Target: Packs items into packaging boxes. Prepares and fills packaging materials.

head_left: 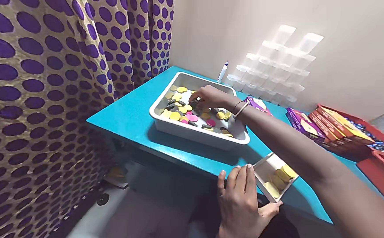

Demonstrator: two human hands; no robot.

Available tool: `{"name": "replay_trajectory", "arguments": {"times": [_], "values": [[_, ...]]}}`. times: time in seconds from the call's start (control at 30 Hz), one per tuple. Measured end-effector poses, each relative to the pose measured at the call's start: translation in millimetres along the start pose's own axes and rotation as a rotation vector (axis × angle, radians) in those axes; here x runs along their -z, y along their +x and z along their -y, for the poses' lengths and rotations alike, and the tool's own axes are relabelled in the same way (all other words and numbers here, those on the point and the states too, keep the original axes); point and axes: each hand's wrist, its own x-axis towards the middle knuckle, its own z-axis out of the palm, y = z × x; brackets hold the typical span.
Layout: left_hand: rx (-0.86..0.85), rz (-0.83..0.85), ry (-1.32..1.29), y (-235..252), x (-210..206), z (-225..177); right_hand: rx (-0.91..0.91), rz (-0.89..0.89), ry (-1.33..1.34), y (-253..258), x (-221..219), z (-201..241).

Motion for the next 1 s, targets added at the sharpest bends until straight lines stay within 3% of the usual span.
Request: {"name": "replay_trajectory", "arguments": {"times": [0.2, 0.47, 0.8, 1.0], "values": [[-0.006, -0.011, -0.003, -1, -2, 1, -0.008, 0.033, -0.138, 2, 2, 7], [-0.012, -0.002, -0.005, 0, -1, 1, 0.066, 0.081, -0.004, -22, 30, 26], [-0.016, -0.008, -0.001, 0, -2, -1, 0.142, 0.088, -0.149, -22, 6, 26], [-0.007, -0.004, -0.013, 1, 0, -1, -0.108, 0.081, -0.225, -28, 30, 3]]}}
